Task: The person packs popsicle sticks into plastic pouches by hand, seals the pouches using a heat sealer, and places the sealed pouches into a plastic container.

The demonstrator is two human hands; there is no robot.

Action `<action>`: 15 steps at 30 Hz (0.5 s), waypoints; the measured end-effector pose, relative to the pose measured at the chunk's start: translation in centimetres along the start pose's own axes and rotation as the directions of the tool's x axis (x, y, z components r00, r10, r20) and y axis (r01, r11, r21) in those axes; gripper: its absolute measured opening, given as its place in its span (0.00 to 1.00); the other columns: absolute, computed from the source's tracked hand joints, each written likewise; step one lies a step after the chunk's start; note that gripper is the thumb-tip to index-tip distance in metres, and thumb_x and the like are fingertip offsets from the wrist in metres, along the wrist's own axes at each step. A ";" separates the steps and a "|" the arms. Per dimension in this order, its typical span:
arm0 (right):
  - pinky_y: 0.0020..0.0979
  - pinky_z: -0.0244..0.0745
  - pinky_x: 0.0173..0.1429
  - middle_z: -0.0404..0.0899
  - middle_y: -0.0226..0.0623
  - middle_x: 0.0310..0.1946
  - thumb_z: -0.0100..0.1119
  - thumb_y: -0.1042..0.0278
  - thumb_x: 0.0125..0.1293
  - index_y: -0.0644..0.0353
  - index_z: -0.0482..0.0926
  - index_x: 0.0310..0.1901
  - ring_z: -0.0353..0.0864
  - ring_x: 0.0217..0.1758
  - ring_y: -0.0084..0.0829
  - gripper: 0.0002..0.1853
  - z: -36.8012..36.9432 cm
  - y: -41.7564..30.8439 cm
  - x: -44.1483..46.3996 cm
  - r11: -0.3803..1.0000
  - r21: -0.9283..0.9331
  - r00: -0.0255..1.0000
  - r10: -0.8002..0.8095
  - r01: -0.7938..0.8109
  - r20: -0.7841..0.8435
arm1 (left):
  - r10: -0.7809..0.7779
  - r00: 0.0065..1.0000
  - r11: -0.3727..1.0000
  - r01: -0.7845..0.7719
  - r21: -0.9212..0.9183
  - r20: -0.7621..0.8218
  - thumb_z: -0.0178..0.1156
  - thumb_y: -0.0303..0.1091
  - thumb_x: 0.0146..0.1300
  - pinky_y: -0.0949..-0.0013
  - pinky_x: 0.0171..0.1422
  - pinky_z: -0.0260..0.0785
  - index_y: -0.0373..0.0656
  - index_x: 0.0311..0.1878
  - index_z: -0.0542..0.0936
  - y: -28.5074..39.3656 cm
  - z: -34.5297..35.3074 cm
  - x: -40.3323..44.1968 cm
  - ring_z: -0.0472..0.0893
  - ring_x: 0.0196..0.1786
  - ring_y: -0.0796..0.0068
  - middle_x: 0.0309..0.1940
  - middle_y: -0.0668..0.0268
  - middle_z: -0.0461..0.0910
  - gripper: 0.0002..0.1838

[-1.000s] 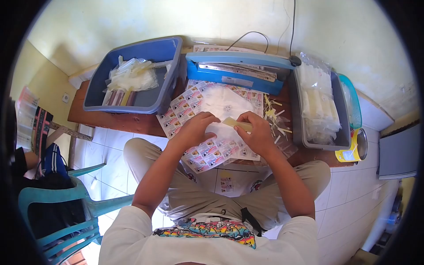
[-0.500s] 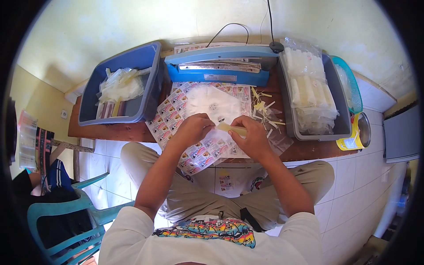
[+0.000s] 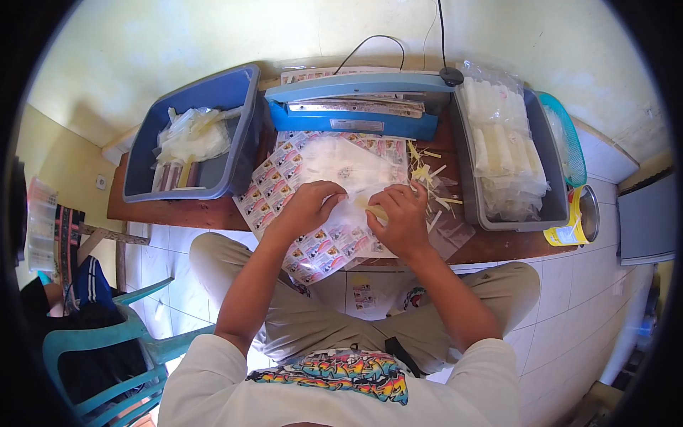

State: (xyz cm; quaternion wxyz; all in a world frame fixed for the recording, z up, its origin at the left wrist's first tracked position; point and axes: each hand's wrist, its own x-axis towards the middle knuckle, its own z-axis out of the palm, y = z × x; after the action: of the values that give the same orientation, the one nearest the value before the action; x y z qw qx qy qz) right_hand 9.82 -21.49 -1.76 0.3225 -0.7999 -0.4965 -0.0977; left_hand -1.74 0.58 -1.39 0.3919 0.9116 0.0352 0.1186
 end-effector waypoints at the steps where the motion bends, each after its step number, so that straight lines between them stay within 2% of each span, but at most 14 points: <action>1: 0.56 0.62 0.75 0.88 0.29 0.43 0.77 0.63 0.60 0.48 0.87 0.43 0.84 0.59 0.37 0.10 0.2 -0.1 -0.1 1.000 0.000 1.000 0.005 -0.005 0.000 | -0.021 1.000 1.000 0.021 -0.020 0.000 0.66 0.29 0.75 0.54 0.54 0.80 0.36 0.46 0.88 0.0 0.2 -0.1 0.89 0.46 0.47 0.44 0.50 0.91 0.07; 3: 0.50 0.67 0.67 0.88 0.28 0.42 0.78 0.62 0.60 0.49 0.87 0.43 0.84 0.55 0.36 0.11 0.5 -0.5 -0.1 0.995 -0.094 1.000 -0.023 0.021 -0.021 | -0.039 0.999 0.999 0.038 -0.017 -0.025 0.66 0.29 0.75 0.54 0.54 0.79 0.36 0.47 0.88 0.1 0.7 -0.2 0.89 0.46 0.47 0.44 0.50 0.90 0.07; 4: 0.50 0.67 0.67 0.88 0.28 0.42 0.78 0.62 0.60 0.49 0.87 0.43 0.84 0.55 0.36 0.11 0.8 -0.6 -0.2 0.996 -0.092 1.000 -0.022 0.020 -0.022 | -0.055 0.997 0.998 0.054 -0.014 -0.056 0.66 0.29 0.75 0.53 0.54 0.79 0.35 0.47 0.88 0.1 1.0 -0.2 0.89 0.46 0.46 0.43 0.50 0.90 0.07; 6: 0.45 0.69 0.60 0.88 0.28 0.41 0.78 0.62 0.61 0.50 0.86 0.46 0.85 0.51 0.36 0.13 1.8 -0.4 -0.5 0.993 -0.097 0.998 0.065 -0.063 0.013 | -0.042 0.998 0.999 0.040 -0.036 -0.051 0.67 0.30 0.75 0.53 0.54 0.79 0.36 0.47 0.88 0.2 1.3 -0.2 0.89 0.46 0.46 0.43 0.50 0.90 0.07; 7: 0.45 0.69 0.60 0.88 0.28 0.41 0.78 0.62 0.61 0.50 0.86 0.46 0.85 0.51 0.36 0.13 2.2 -0.1 -0.6 0.993 -0.098 0.998 0.063 -0.061 0.014 | -0.028 0.999 0.998 0.025 -0.059 -0.045 0.68 0.30 0.74 0.53 0.54 0.79 0.36 0.47 0.88 0.2 1.5 -0.3 0.89 0.46 0.47 0.43 0.51 0.90 0.07; 9: 0.42 0.71 0.55 0.86 0.30 0.44 0.78 0.63 0.62 0.52 0.85 0.50 0.86 0.50 0.38 0.16 2.7 0.2 -0.7 0.995 -0.027 0.994 0.094 -0.093 0.046 | -0.032 0.999 0.999 0.031 -0.027 -0.029 0.69 0.31 0.73 0.53 0.55 0.80 0.38 0.47 0.88 0.3 1.7 -0.4 0.89 0.48 0.48 0.44 0.52 0.90 0.07; 11: 0.44 0.74 0.55 0.85 0.33 0.48 0.78 0.66 0.62 0.53 0.83 0.51 0.86 0.50 0.42 0.17 2.7 0.0 -0.8 0.994 0.028 0.992 0.101 -0.103 0.074 | -0.036 0.999 0.999 0.036 0.010 -0.010 0.71 0.32 0.72 0.53 0.56 0.80 0.40 0.48 0.88 0.5 1.8 -0.6 0.89 0.49 0.49 0.44 0.54 0.90 0.07; 13: 0.46 0.76 0.55 0.83 0.37 0.51 0.78 0.69 0.62 0.55 0.82 0.53 0.86 0.50 0.45 0.19 2.7 -0.4 -0.8 0.990 0.084 0.989 0.104 -0.112 0.101 | -0.079 0.997 0.991 0.078 0.105 0.004 0.74 0.34 0.68 0.54 0.58 0.81 0.44 0.52 0.87 1.1 1.6 -0.8 0.88 0.54 0.52 0.50 0.58 0.89 0.11; 15: 0.45 0.83 0.55 0.78 0.43 0.58 0.77 0.76 0.60 0.57 0.80 0.54 0.87 0.51 0.49 0.21 2.4 -0.9 -0.8 0.945 0.301 0.989 0.101 -0.130 0.110 | -0.084 0.996 0.990 0.082 0.116 0.007 0.75 0.33 0.67 0.55 0.59 0.81 0.45 0.54 0.86 1.0 1.5 -0.9 0.88 0.56 0.53 0.52 0.59 0.88 0.15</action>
State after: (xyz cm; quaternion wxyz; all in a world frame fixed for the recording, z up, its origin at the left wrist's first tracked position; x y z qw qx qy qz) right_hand 8.27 -20.33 -3.64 0.4249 -0.7714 -0.4723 0.0370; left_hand -2.25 -1.35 -1.81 0.3433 0.9312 0.0777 0.0947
